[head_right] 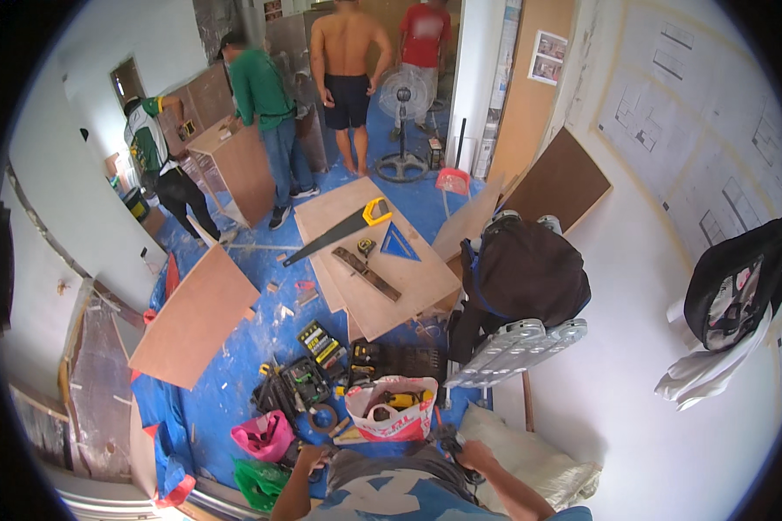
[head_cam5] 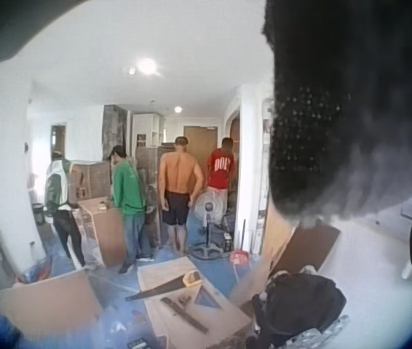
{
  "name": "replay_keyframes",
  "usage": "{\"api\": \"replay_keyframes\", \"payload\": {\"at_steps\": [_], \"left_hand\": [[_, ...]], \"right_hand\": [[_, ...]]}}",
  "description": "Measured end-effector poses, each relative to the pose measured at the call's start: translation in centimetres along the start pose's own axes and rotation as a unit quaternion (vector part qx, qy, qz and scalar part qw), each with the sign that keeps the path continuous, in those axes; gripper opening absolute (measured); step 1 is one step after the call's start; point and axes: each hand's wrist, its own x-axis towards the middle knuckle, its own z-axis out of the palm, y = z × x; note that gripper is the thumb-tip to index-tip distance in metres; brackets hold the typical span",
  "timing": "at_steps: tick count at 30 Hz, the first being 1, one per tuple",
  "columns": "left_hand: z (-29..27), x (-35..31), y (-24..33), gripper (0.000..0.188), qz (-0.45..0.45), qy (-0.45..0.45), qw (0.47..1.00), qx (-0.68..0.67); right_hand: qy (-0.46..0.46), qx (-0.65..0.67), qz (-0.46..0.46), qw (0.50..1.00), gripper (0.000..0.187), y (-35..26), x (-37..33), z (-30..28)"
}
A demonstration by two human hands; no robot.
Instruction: The person picks up a circular saw from a bag and places it on a work surface, then moves several bags and tool cases around the floor before picking up and inspecting a tape measure and a pair of scissors.
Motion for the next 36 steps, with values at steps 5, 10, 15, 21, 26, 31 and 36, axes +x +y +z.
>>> {"api": "replay_keyframes", "payload": {"at_steps": [5,10,15,21,26,31,36], "left_hand": [[6.7,1.1,5.1,0.058,0.147,-0.143,0.976,0.076],[10.4,-5.3,15.3,0.083,-0.002,-0.412,0.885,-0.218],[6.3,-10.6,21.0,0.089,0.175,-0.469,0.720,-0.480],[-1.1,-11.6,25.2,0.085,0.313,-0.456,0.730,-0.401],[-3.5,-11.4,25.7,0.087,0.397,-0.389,0.793,-0.251],[-1.5,-12.8,25.4,0.091,0.360,-0.392,0.833,-0.152],[-1.8,-12.3,23.6,0.086,0.394,-0.324,0.860,0.024]], "right_hand": [[0.110,0.058,-0.101,0.987,0.034,-8.1,-2.0,-5.7],[0.206,0.167,-0.224,0.938,0.032,-14.3,-5.1,-8.6],[0.260,0.234,-0.323,0.879,0.030,-23.0,-8.5,-7.9],[0.245,0.277,-0.419,0.829,0.029,-24.1,-8.5,-6.6],[0.088,0.577,-0.326,0.744,0.041,-21.6,-6.7,-10.9],[-0.113,0.668,-0.361,0.641,0.053,-21.0,-4.8,-14.2],[-0.074,0.494,-0.343,0.796,0.053,-20.4,-3.4,-12.6]]}}
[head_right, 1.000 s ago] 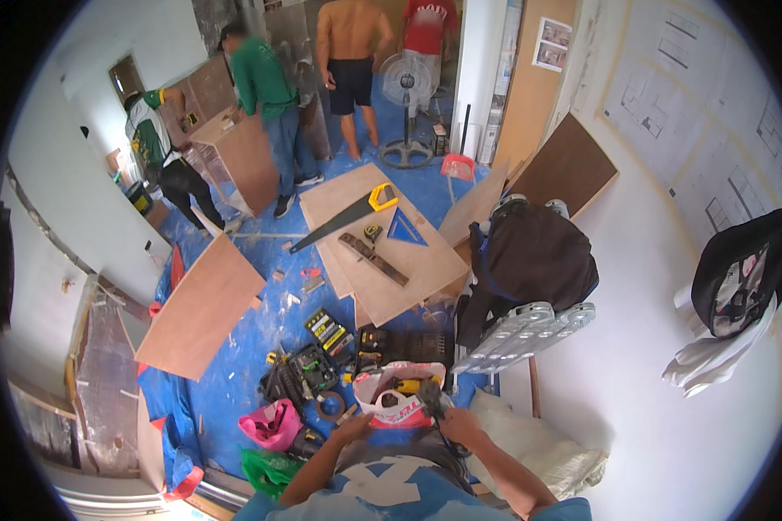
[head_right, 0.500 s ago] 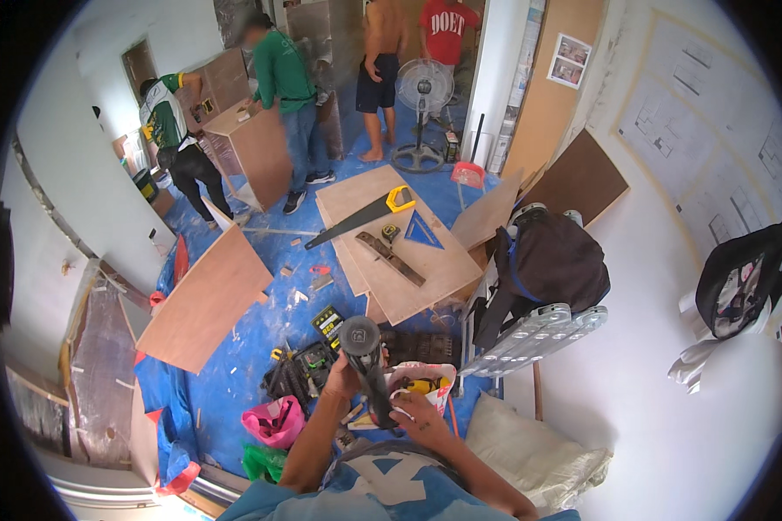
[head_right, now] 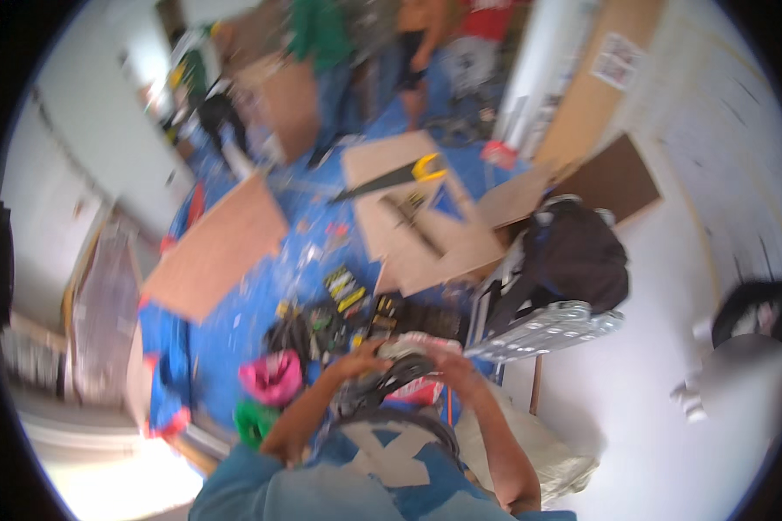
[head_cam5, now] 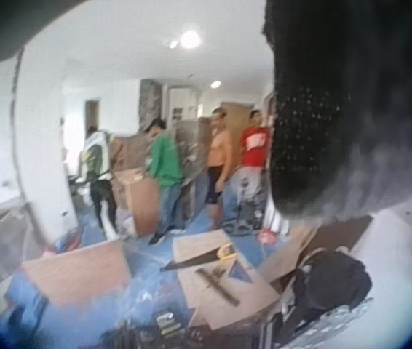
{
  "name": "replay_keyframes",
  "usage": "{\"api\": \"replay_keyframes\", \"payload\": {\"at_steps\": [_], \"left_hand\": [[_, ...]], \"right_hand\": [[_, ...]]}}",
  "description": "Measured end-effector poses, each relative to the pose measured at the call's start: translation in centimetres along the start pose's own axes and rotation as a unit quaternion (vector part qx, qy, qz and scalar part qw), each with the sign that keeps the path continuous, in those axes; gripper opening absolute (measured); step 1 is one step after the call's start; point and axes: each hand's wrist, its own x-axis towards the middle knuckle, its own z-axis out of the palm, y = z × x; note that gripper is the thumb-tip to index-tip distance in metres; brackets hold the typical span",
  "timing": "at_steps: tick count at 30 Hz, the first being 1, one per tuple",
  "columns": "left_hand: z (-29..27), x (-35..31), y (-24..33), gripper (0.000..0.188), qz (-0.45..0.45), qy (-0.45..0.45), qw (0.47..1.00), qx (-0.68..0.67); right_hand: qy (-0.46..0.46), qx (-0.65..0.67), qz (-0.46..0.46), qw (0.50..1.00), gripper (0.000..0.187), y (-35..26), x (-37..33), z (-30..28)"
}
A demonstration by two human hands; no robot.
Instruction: The person picks up a circular saw from a bag and places it on a work surface, then moves several bags and tool cases around the floor before picking up and inspecting a tape measure and a pair of scissors.
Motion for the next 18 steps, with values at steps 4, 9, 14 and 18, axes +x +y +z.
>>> {"api": "replay_keyframes", "payload": {"at_steps": [4,9,14,18], "left_hand": [[2.0,0.8,0.4,0.085,0.059,-0.061,0.987,0.133],[4.3,-0.8,-2.1,0.089,-0.008,-0.141,0.982,0.124],[8.2,2.3,-4.0,0.103,-0.005,-0.152,0.978,0.142],[9.4,4.8,-2.3,0.116,0.003,-0.175,0.972,0.157]], "right_hand": [[0.028,0.141,0.138,0.980,0.076,1.9,-1.0,0.4],[-0.073,0.112,0.269,0.954,0.087,3.3,-1.4,1.4],[-0.048,0.102,0.344,0.932,0.105,6.9,-3.6,-2.0],[-0.096,-0.016,0.380,0.920,0.101,6.5,-3.9,-5.1]]}}
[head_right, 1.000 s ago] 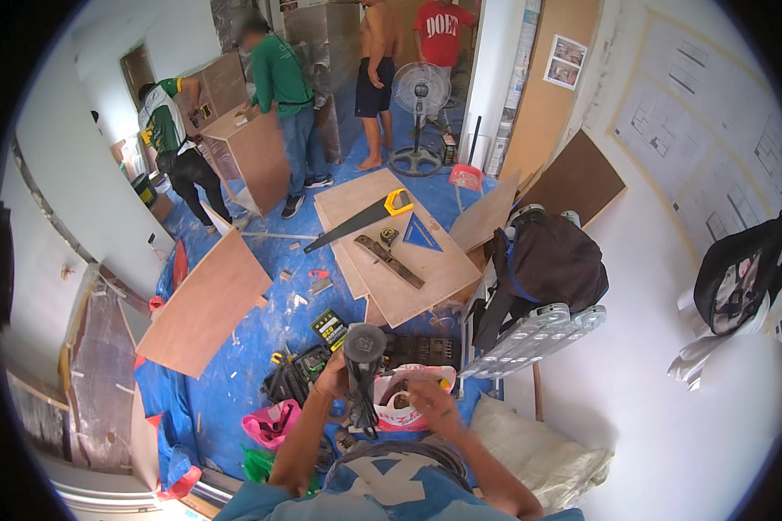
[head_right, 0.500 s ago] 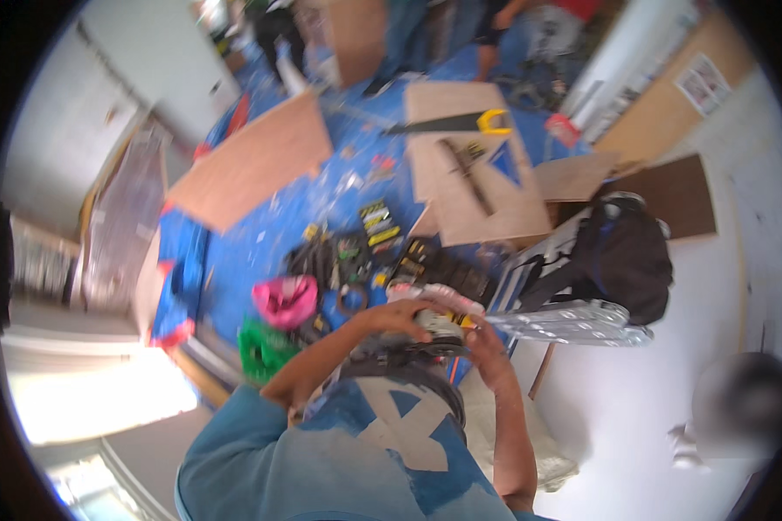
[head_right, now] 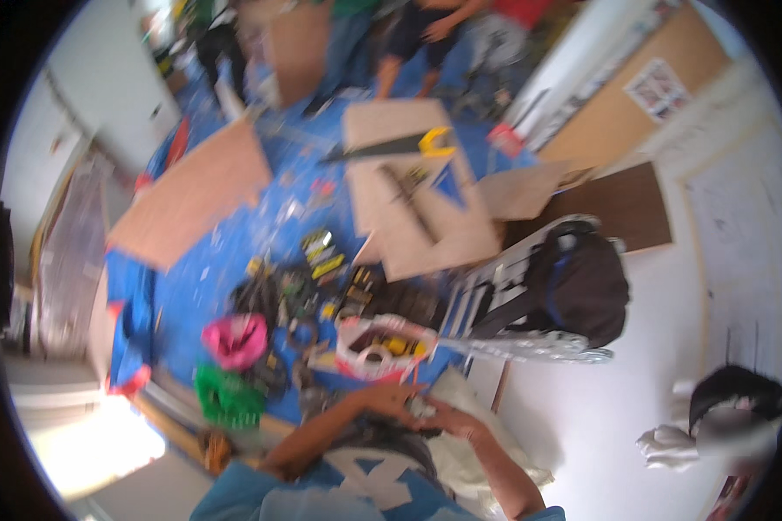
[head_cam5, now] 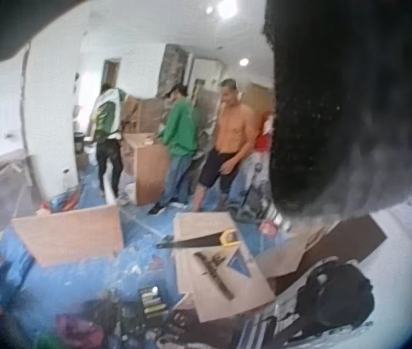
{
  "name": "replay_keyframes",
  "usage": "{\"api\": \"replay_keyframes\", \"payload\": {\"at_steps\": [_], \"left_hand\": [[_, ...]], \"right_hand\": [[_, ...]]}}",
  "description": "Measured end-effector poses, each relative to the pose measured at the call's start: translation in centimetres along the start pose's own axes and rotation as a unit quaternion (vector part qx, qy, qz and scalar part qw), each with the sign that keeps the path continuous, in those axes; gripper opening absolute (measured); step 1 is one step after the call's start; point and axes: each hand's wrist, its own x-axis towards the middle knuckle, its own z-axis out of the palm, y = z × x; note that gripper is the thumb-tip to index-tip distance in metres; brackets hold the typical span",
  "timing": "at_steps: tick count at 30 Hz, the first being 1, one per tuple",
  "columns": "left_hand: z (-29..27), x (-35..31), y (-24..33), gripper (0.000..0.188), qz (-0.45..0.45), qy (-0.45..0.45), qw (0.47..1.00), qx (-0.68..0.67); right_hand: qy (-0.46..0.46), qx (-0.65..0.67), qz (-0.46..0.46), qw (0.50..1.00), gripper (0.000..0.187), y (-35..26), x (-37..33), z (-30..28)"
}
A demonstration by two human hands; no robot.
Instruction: The person picks up a circular saw from a bag and places it on a work surface, then moves several bags and tool cases around the floor before picking up and inspecting a tape measure and a pair of scissors.
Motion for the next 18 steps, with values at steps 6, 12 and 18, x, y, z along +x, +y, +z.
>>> {"api": "replay_keyframes", "payload": {"at_steps": [6,12,18], "left_hand": [[-2.6,1.9,2.4,0.116,-0.004,-0.058,0.996,0.064],[-3.9,1.8,5.7,0.092,-0.011,-0.033,0.988,0.149],[-4.6,2.1,-8.9,0.040,-0.015,0.283,0.957,0.061]], "right_hand": [[-0.014,0.125,-0.052,0.991,0.106,-3.4,-3.0,1.2],[0.026,0.265,-0.089,0.960,0.096,-1.1,-0.9,0.9],[0.058,0.457,-0.054,0.886,0.045,6.4,4.0,-2.6]]}}
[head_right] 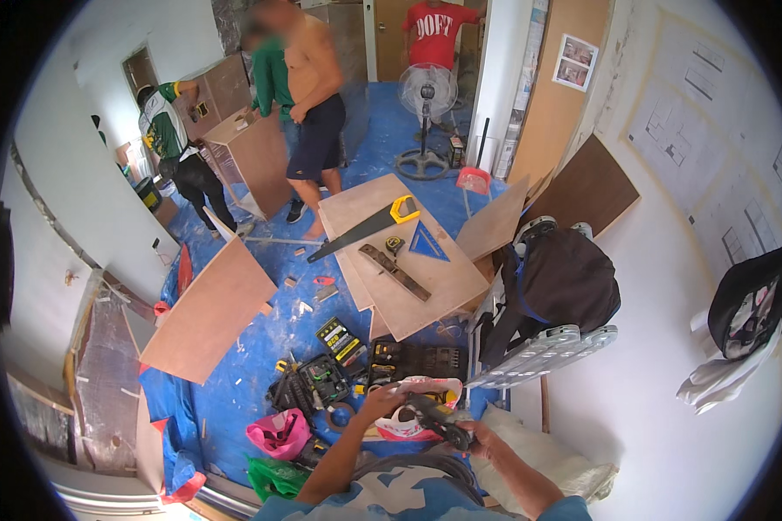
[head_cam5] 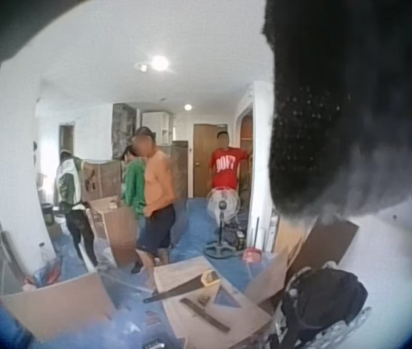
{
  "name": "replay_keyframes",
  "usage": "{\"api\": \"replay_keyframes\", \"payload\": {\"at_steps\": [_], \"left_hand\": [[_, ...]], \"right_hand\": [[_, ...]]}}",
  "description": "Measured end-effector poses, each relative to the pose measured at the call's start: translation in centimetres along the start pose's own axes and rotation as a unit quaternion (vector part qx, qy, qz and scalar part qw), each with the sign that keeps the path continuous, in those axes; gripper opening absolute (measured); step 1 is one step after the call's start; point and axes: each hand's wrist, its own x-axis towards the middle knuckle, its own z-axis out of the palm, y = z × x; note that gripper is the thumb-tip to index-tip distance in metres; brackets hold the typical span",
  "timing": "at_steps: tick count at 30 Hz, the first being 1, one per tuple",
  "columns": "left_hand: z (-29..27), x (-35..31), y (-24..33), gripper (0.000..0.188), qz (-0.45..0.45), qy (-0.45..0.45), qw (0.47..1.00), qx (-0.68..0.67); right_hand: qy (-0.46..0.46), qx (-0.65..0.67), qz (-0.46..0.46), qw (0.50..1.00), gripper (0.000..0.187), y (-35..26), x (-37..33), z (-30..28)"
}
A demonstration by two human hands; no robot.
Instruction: The person picks up a circular saw from a bag and places it on a work surface, then moves several bags and tool cases around the floor before picking up and inspecting a tape measure and a pair of scissors.
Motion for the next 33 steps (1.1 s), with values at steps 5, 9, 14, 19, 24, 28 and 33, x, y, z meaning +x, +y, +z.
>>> {"api": "replay_keyframes", "payload": {"at_steps": [5,9,14,19,24,28,33], "left_hand": [[-6.5,-17.9,-23.3,0.044,-0.205,-0.084,0.904,0.365],[-5.8,-30.5,-22.5,0.030,-0.560,0.037,0.827,0.040],[-7.5,-42.3,-19.6,0.025,-0.749,0.244,0.593,-0.167],[-4.9,-40.3,-19.1,0.021,-0.620,0.208,0.739,-0.165],[-5.8,-28.0,-18.8,0.029,-0.557,0.185,0.793,-0.162],[-6.7,-20.5,-16.4,0.041,-0.331,0.199,0.920,-0.072],[-6.1,-19.5,-13.8,0.046,-0.305,0.213,0.915,-0.156]], "right_hand": [[0.042,0.252,-0.045,0.966,0.036,3.6,8.0,-6.5],[0.185,0.350,-0.067,0.916,0.036,6.2,5.3,-14.6],[0.206,0.414,0.009,0.886,0.038,8.1,2.6,-13.1],[0.195,0.387,0.031,0.901,0.037,6.8,5.0,-10.9],[0.012,0.329,-0.015,0.944,0.038,4.9,6.2,-7.4],[-0.059,0.286,-0.042,0.955,0.045,3.3,5.7,-3.4],[-0.073,0.264,-0.110,0.956,0.048,3.4,2.7,0.3]]}}
